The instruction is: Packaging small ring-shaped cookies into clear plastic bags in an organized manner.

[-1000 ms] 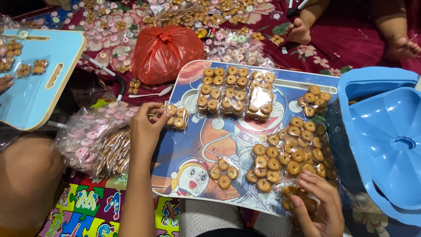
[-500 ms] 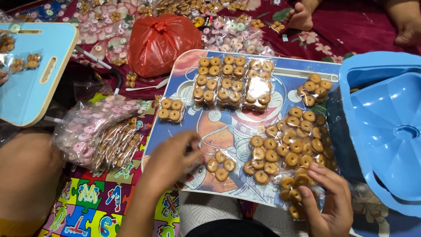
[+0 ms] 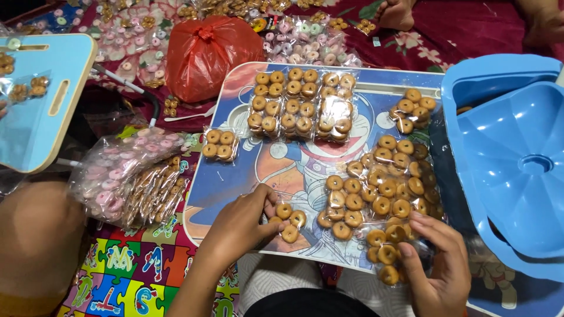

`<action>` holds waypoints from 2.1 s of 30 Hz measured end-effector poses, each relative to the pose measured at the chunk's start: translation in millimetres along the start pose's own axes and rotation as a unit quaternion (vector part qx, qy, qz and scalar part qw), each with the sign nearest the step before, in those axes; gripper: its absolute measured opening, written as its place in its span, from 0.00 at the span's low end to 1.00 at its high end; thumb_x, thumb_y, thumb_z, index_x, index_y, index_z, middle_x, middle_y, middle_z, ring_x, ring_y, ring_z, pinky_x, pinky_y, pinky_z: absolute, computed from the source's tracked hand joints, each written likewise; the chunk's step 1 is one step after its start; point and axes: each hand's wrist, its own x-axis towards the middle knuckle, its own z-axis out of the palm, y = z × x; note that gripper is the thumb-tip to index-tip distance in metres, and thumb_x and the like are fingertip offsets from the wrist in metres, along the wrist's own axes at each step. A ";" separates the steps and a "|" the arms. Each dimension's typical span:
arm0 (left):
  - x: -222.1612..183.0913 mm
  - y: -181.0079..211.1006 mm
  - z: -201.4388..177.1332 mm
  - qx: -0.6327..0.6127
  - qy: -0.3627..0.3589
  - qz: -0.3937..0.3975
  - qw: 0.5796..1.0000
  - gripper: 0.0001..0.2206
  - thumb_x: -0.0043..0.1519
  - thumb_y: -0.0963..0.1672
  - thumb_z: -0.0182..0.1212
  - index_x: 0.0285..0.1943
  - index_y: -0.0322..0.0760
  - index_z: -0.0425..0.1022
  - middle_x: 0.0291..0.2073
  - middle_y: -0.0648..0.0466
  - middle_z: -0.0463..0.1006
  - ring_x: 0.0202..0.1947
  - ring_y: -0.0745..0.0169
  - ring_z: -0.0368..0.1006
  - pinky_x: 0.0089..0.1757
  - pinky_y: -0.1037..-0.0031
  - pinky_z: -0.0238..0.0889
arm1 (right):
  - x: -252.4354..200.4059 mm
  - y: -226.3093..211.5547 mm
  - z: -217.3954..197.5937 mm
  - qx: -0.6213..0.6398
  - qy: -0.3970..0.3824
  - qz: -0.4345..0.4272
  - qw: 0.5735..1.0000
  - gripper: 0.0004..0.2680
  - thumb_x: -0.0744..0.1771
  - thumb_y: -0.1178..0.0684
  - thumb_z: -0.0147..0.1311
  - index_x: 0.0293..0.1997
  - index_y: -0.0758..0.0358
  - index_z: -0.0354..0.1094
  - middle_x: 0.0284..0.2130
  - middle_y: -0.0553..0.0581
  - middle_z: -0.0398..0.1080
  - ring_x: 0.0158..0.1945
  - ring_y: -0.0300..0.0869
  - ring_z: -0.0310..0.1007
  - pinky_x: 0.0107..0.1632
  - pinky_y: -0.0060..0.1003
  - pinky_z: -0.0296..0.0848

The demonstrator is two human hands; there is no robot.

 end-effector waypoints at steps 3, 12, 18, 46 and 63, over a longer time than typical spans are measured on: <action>-1.8 -6.2 -4.4 -0.050 -0.021 -0.027 0.998 0.21 0.59 0.49 0.65 0.61 0.54 0.64 0.41 0.59 0.75 0.41 0.62 0.71 0.37 0.71 0.57 | -0.4 3.2 -0.9 -0.011 0.020 -0.015 1.000 0.11 0.66 0.64 0.56 0.53 0.78 0.68 0.53 0.73 0.71 0.60 0.58 0.73 0.67 0.48 0.74; -6.3 -49.0 -70.1 -0.317 0.304 -0.064 0.896 0.19 0.60 0.44 0.68 0.59 0.41 0.70 0.35 0.57 0.73 0.35 0.66 0.67 0.40 0.75 0.61 | -18.7 31.0 -8.1 -0.072 0.045 0.010 0.996 0.08 0.72 0.66 0.51 0.57 0.81 0.66 0.53 0.75 0.70 0.59 0.58 0.73 0.68 0.48 0.72; 29.4 -84.4 -84.3 -0.361 0.291 -0.070 0.883 0.25 0.58 0.44 0.69 0.64 0.42 0.65 0.35 0.56 0.79 0.38 0.66 0.71 0.42 0.73 0.64 | -19.5 43.4 1.9 -0.068 0.080 0.016 0.994 0.06 0.74 0.67 0.51 0.57 0.82 0.66 0.54 0.77 0.70 0.59 0.60 0.73 0.67 0.49 0.72; 33.7 -63.6 -86.0 -0.154 0.305 -0.110 0.934 0.25 0.59 0.48 0.68 0.66 0.47 0.68 0.62 0.54 0.71 0.61 0.56 0.67 0.56 0.59 0.61 | -15.2 53.7 9.8 -0.059 0.116 -0.031 0.991 0.05 0.73 0.66 0.51 0.52 0.83 0.67 0.48 0.78 0.72 0.53 0.59 0.75 0.61 0.48 0.76; 53.7 76.3 -9.4 -0.242 0.088 0.093 0.962 0.38 0.58 0.46 0.66 0.78 0.45 0.49 0.44 0.56 0.82 0.43 0.59 0.81 0.43 0.70 0.77 | -15.3 47.4 3.4 -0.022 0.095 -0.031 0.995 0.06 0.70 0.66 0.52 0.51 0.81 0.67 0.48 0.75 0.73 0.54 0.58 0.76 0.64 0.48 0.76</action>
